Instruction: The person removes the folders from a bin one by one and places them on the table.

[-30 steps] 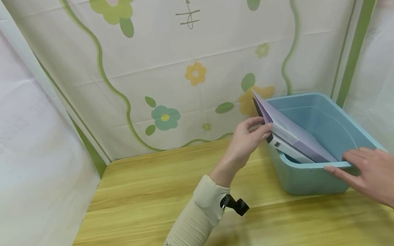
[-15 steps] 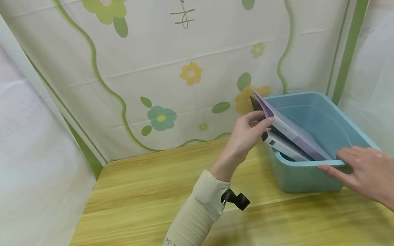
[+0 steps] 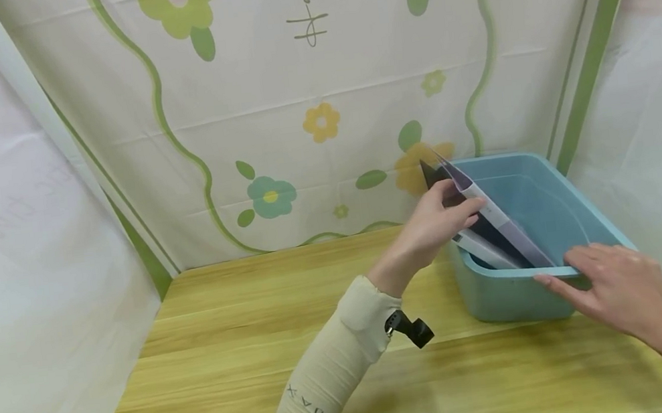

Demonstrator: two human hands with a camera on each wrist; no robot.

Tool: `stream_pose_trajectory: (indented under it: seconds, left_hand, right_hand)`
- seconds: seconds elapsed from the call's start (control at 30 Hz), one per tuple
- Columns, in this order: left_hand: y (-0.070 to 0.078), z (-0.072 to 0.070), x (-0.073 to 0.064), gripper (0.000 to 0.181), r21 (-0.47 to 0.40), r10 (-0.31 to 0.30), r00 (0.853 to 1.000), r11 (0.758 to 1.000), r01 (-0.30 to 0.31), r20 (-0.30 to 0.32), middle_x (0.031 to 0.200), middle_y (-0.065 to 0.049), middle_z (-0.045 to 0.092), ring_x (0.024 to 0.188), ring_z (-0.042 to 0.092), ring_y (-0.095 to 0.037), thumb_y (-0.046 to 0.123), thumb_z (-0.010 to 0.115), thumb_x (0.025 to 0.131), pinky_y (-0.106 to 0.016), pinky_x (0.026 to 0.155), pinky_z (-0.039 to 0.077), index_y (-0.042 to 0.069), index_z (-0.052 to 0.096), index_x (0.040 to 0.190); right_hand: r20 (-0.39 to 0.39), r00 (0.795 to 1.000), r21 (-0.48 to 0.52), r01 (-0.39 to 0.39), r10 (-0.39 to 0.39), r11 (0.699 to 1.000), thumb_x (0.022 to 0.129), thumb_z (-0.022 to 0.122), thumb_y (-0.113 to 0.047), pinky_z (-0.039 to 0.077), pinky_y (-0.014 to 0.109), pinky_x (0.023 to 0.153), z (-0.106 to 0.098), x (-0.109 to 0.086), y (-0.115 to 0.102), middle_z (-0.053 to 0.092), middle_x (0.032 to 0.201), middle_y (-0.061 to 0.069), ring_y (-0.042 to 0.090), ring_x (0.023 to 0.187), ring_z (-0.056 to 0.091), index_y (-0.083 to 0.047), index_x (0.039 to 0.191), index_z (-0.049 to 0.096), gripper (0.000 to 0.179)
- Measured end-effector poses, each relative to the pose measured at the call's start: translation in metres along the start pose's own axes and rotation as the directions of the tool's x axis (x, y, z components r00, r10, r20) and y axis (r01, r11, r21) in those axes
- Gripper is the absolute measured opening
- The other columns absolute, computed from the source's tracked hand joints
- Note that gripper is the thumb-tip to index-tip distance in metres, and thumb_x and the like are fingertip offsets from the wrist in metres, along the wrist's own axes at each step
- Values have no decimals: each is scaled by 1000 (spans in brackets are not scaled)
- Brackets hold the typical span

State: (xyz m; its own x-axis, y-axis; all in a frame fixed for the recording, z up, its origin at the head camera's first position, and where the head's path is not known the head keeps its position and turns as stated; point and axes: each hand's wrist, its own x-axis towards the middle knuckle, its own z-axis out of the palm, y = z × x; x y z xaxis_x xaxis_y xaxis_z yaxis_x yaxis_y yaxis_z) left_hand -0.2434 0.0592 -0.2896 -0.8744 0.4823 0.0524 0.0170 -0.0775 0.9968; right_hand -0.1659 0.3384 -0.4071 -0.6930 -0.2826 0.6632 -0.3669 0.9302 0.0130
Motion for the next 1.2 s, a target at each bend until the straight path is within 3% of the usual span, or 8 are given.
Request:
stream_pose_trajectory:
  seconds: [0.23,0.4,0.5,0.73,1.2]
  left_hand:
    - [-2,14,6,56,20,-30,997,999,31,-70,126,5,57,108,64,-8,19,73,96,-26,91,57,12,45,144]
    - [-5,26,14,49,27,-45,994,998,48,-102,127,2,57,113,63,-10,21,68,100,-32,91,58,15,44,142]
    - [-7,34,17,40,11,-45,994,999,46,-98,126,2,57,114,62,-10,20,63,103,-35,92,59,16,44,138]
    - [-9,46,21,55,12,-63,992,998,65,-105,137,1,53,121,60,-13,25,58,106,-39,91,59,16,31,154]
    - [-22,57,32,64,-22,-94,993,995,93,-73,138,-8,54,123,62,-23,26,55,107,-44,86,61,30,15,157]
  right_hand:
    - [-33,999,0,28,-28,1000,82,68,-73,18,24,44,2,0,0,34,61,-12,8,51,30,-25,68,42,55]
    - [-33,999,-8,40,-40,999,82,68,-73,18,25,44,2,1,0,34,61,-11,9,51,29,-25,68,42,57]
    - [-31,999,-15,43,-43,999,82,68,-73,16,25,44,1,-1,0,31,60,-11,8,50,26,-25,67,39,58]
    - [-27,999,-19,42,-43,999,82,68,-72,13,24,44,0,-2,-3,28,60,-12,7,50,23,-26,67,37,58]
    - [-37,998,-15,51,-51,999,84,63,-76,13,25,43,1,0,-2,28,60,-11,7,50,23,-25,68,35,60]
